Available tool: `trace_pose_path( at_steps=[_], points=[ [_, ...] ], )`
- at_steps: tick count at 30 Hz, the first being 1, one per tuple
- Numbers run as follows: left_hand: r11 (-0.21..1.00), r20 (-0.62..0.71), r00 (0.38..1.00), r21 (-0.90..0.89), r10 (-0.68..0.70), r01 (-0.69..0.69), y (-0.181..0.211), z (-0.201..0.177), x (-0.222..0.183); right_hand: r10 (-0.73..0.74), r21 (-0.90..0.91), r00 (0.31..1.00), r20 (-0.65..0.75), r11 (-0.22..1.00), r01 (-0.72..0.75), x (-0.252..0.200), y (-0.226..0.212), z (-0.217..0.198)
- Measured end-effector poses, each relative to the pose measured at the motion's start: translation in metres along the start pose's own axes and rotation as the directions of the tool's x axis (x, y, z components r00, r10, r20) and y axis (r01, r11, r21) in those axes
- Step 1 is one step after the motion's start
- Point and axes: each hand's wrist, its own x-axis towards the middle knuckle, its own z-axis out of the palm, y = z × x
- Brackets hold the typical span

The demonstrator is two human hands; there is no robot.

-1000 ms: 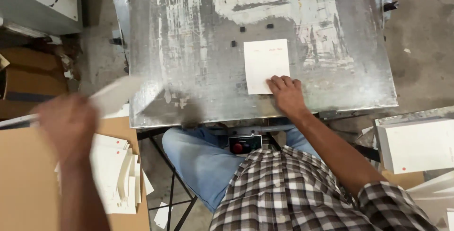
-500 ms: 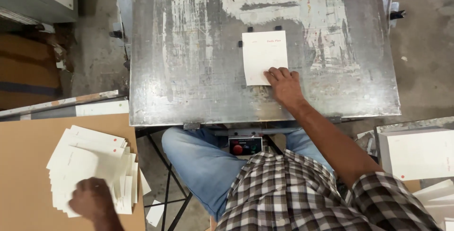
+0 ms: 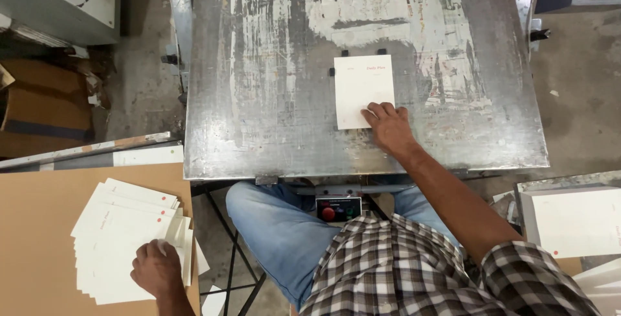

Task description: Operating a manual printing press by placing paper sheets on the platen and activating the machine cycle.

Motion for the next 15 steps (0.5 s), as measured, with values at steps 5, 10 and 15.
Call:
trace_pose_path(
  at_steps=[5, 10, 15],
  points=[
    [0.981, 0.011, 1.0, -0.194, -0.007, 0.009, 0.018, -0.007, -0.014, 0.075, 0.054, 0.968, 0.24, 0.994, -0.091, 0.012, -0.01, -0.037],
    [0.937, -0.164, 0.982, -0.321, 0.092, -0.141, 0.066, -0.032, -0.044, 0.113, 0.123, 0.963, 0.244, 0.982, -0.147, 0.035, 0.004, -0.013],
    [0.856, -0.212, 0.946, -0.412, 0.244, -0.313, 0.069, 0.002, -0.071, 0.188, 0.233, 0.903, 0.386, 0.927, -0.293, 0.05, 0.012, -0.045]
  ],
)
